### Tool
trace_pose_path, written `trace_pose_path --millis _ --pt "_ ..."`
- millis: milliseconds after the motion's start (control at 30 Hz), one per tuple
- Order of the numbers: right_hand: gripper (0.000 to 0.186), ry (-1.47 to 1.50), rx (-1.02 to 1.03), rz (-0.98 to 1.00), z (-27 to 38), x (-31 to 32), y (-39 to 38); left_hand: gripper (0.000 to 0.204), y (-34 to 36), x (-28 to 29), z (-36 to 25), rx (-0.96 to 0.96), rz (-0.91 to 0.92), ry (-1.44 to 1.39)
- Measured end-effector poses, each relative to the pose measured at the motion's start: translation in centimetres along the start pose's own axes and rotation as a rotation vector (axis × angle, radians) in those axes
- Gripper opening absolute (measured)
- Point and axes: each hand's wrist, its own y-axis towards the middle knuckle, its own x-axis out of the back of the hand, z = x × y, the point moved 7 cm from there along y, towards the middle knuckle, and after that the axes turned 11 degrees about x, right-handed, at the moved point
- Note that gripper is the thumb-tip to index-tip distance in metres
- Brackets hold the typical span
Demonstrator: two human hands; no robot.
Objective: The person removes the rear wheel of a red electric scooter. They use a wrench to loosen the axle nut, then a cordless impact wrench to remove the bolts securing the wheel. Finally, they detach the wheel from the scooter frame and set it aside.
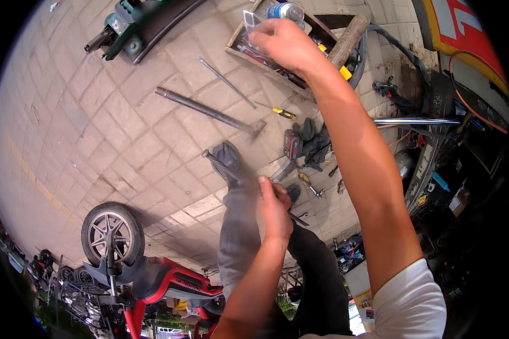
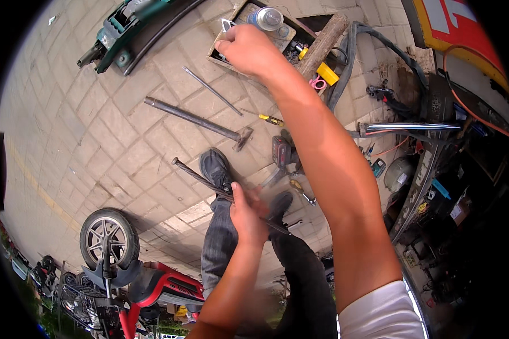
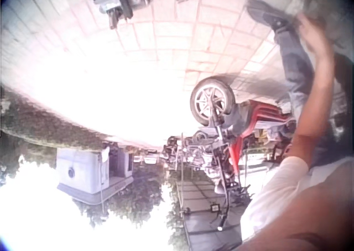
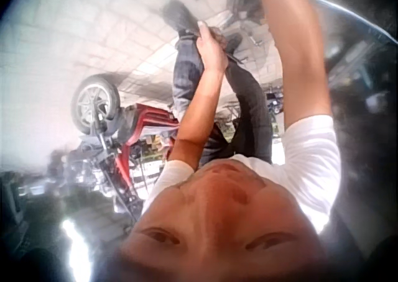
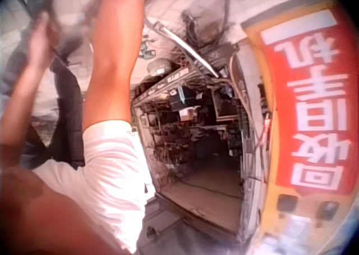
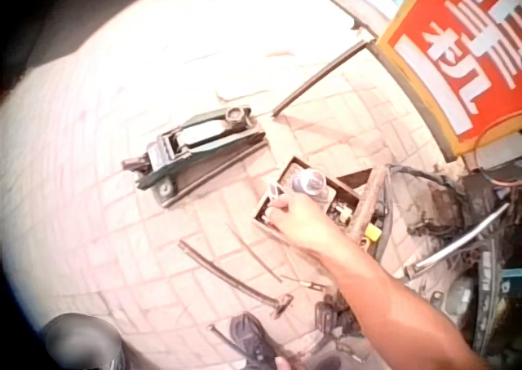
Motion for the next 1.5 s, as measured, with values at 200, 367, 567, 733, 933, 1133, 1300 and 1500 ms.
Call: trace_pose_path --millis 200,367,567,733,933,1133,1300,1500 --pt "0.031 0.513 0.294 -0.763 -0.3 10.3 -13.2 0.051 -0.3 -0.3 -2.6 0.050 0.030 -0.116" --pt "0.021 0.479 -0.383 -0.860 -13.6 1.3 -20.3 0.049 -1.3 -1.5 -2.7 0.013 0.010 -0.171" --pt "0.030 -0.199 0.051 -0.108 -19.1 -16.2 -8.9 0.050 -0.7 0.4 -2.9 -0.063 -0.087 -0.140" --pt "0.023 -0.534 0.045 0.097 -18.6 -21.4 -0.2 0.051 -0.7 2.1 -0.9 -0.021 -0.080 -0.057" --pt "0.022 -0.364 0.076 0.157 -19.3 -21.2 -0.7 0.053 -1.2 3.1 -0.4 -0.102 -0.018 0.014" --pt "0.010 0.349 -0.046 0.314 -14.3 -20.5 -13.9 0.051 -3.0 6.1 -3.0 -0.313 0.035 -0.104" --pt "0.016 0.249 0.201 0.430 -1.0 -11.4 -29.8 0.046 -14.0 14.1 0.4 -0.441 0.126 -0.329" --pt "0.027 0.654 0.107 0.566 12.3 -8.4 -47.7 0.052 -28.5 25.3 11.4 -0.586 0.217 -0.227"
